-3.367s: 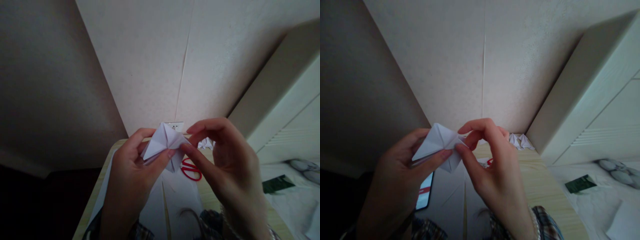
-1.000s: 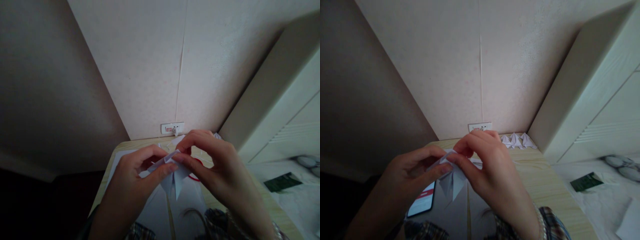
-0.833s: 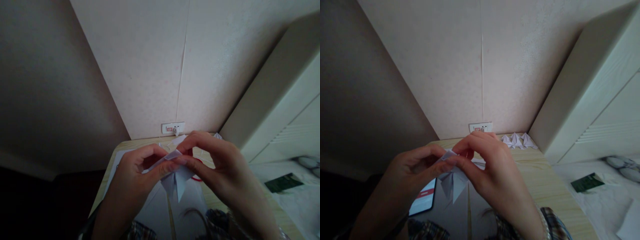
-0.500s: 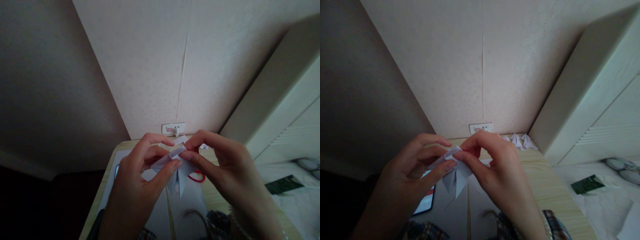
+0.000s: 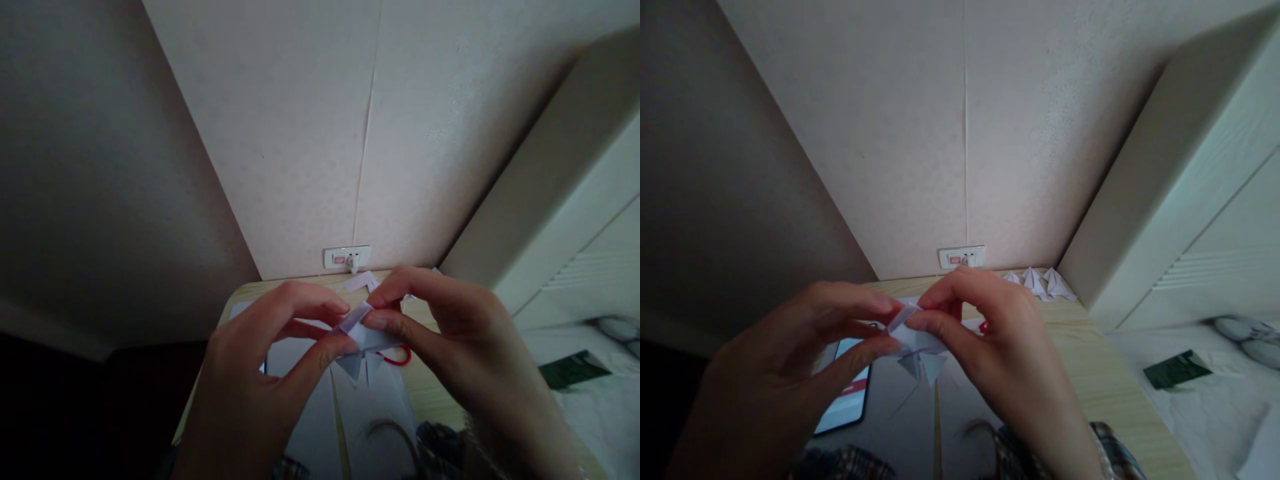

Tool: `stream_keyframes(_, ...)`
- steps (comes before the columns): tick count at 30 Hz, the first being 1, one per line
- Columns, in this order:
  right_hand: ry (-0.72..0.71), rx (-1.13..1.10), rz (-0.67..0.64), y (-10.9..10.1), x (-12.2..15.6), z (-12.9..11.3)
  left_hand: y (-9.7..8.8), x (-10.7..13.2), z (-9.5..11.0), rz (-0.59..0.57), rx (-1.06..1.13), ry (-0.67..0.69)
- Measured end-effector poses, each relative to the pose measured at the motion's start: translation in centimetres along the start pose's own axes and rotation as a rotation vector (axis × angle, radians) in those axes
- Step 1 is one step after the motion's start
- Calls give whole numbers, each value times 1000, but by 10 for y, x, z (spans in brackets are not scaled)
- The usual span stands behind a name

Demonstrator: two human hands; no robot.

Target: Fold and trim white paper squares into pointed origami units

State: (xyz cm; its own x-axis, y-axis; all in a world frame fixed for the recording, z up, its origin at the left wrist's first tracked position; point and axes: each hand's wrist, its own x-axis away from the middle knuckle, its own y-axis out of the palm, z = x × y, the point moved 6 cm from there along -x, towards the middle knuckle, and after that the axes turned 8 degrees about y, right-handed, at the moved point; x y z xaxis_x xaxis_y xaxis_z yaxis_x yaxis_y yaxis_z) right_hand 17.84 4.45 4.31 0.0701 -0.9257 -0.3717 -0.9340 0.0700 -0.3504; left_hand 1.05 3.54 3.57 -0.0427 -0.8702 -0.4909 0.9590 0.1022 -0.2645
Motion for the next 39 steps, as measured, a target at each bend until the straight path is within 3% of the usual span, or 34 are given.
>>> stream_keyframes(6, -10, -11, 2, -1, 1, -2, 0, -1, 5, -31, -91, 125)
stream_keyframes(12, -30, -18, 17, -1, 2, -4, -1, 0, 4, 1, -121, 85)
stream_keyframes(23, -47, -16, 48, -3, 4, -1, 5, -4, -4, 88, 110, -58)
stream_keyframes(39, -83, 47, 25, 2, 6, -3, 11, -1, -11, 74, 249, -130)
